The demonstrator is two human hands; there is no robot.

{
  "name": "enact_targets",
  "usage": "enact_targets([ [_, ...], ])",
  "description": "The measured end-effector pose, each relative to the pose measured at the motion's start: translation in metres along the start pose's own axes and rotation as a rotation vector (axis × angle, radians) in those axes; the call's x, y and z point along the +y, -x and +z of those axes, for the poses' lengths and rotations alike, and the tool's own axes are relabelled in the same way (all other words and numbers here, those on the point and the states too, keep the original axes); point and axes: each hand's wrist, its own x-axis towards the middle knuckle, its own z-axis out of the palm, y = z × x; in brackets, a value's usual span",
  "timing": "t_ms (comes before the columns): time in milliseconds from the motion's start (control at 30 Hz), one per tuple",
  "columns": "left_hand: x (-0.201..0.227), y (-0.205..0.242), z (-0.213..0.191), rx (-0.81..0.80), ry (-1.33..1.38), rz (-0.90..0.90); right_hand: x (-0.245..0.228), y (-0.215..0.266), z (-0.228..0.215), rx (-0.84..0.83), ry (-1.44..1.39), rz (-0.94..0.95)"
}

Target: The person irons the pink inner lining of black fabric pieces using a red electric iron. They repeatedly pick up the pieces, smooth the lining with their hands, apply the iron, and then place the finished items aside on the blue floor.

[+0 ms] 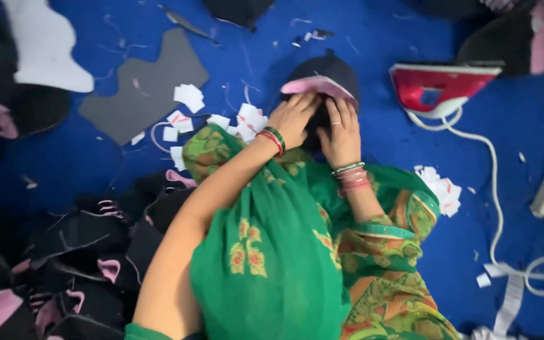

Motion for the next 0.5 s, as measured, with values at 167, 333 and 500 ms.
enact_targets([
  [167,-0.046,0.017,-0.065,0.184,0.279,-0.034,0.004,-0.026,0.007,-0.372,0.237,-0.024],
  [333,-0.143,0.095,-0.145,0.592,0.184,-0.499,0.018,-0.043,0.029,-0.274,0.237,-0.042],
  [500,-0.16,0.148,-0.178,0.239,0.051,-0.877,0.008,-0.06,0.032,-0.306,0.267,0.005],
])
